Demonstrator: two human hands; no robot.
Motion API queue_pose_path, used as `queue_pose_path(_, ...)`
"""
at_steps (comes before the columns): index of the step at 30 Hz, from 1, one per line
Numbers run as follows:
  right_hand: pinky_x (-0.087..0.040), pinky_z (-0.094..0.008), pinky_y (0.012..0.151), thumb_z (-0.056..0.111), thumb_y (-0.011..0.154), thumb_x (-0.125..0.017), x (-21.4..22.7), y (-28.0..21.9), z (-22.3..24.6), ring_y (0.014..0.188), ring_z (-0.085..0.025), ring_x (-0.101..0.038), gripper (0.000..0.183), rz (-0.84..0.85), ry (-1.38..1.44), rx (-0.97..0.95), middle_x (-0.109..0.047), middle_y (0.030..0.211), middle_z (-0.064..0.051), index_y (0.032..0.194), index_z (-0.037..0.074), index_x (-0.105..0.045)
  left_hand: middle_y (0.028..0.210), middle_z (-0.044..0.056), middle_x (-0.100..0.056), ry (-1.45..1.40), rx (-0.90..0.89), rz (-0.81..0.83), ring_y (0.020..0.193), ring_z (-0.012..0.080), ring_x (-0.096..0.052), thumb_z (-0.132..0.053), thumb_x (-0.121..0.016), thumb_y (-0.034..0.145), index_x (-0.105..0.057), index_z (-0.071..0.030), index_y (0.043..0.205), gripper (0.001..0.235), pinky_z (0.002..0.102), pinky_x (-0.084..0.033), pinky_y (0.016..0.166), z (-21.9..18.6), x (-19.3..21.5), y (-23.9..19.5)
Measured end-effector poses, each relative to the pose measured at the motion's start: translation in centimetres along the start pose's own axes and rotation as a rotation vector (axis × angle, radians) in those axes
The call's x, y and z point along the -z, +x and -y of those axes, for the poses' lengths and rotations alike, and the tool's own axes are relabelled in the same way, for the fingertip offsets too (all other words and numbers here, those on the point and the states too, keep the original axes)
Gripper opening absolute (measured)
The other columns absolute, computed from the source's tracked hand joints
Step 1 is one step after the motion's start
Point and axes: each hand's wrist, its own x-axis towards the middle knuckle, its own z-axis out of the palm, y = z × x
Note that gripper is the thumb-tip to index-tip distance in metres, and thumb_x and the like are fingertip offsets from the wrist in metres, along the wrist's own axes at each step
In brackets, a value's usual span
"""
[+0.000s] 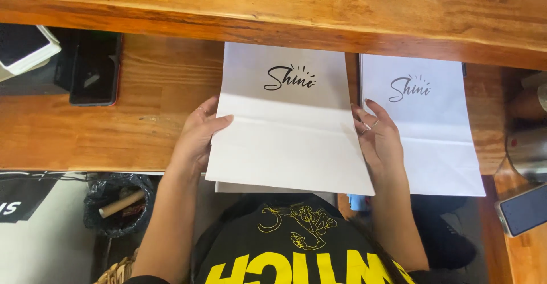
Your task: Folding and stacking paper bags on a wooden counter
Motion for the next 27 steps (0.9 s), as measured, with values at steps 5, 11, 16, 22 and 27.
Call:
queue_pose_path(5,-0.051,-0.054,0.104,0.026,0.094,-0.069,-0.3,-3.5,4.6,0.121,-0.037,-0.063,0.072,0.067,-0.302,0.024,-0.056,0.136,-0.026,0.155,0.004,-0.038,0.115,0.023,-0.067,-0.066,-0.064,0.164,0.093,0.0401,-0.075,0.005,-0.068,0.08,-0.046,-0.001,0.151,0.075,0.05,-0.063,0.072,-2.1,-2.6,-1.1)
queue_pose_path(11,-0.06,-0.053,0.083,0.008,0.089,-0.066,4.4,-0.3,6.5,0.096,-0.037,-0.073,0.066,0.205,-0.177,-0.014,-0.067,0.116,-0.024,0.153,0.009,-0.049,0.114,0.018,-0.068,0.013,-0.11,0.269,0.093,0.035,-0.074,0.007,-0.066,0.085,-0.037,-0.01,0.158,0.081,0.05,-0.064,0.072,0.8,-5.2,-0.3)
queue_pose_path(16,-0.062,-0.041,0.08,0.003,0.088,-0.067,13.5,3.2,10.8,0.091,-0.025,-0.074,0.062,0.173,-0.231,0.114,-0.071,0.114,-0.014,0.148,0.016,-0.057,0.117,0.014,-0.071,0.16,-0.059,0.442,0.095,0.0237,-0.072,-0.006,-0.067,0.088,-0.03,-0.018,0.161,0.083,0.039,-0.062,0.071,5.1,-12.6,-0.7)
queue_pose_path(22,-0.061,-0.033,0.072,0.011,0.093,-0.067,23.9,8.3,14.6,0.087,-0.015,-0.071,0.062,0.149,-0.443,0.102,-0.072,0.113,-0.007,0.152,0.02,-0.055,0.086,0.002,-0.059,0.626,-0.071,0.514,0.066,0.0122,-0.057,-0.015,-0.063,0.086,-0.041,-0.02,0.153,0.071,0.029,-0.049,0.06,11.1,-22.5,1.3)
queue_pose_path(27,-0.062,-0.031,0.084,0.007,0.09,-0.072,30.0,14.6,12.4,0.093,-0.014,-0.071,0.058,-0.031,-0.519,0.093,-0.073,0.11,-0.011,0.146,0.018,-0.059,0.063,-0.001,-0.046,0.863,-0.16,0.427,0.069,0.0202,-0.055,-0.018,-0.063,0.089,-0.044,-0.005,0.148,0.063,0.031,-0.044,0.067,16.8,-26.7,4.4)
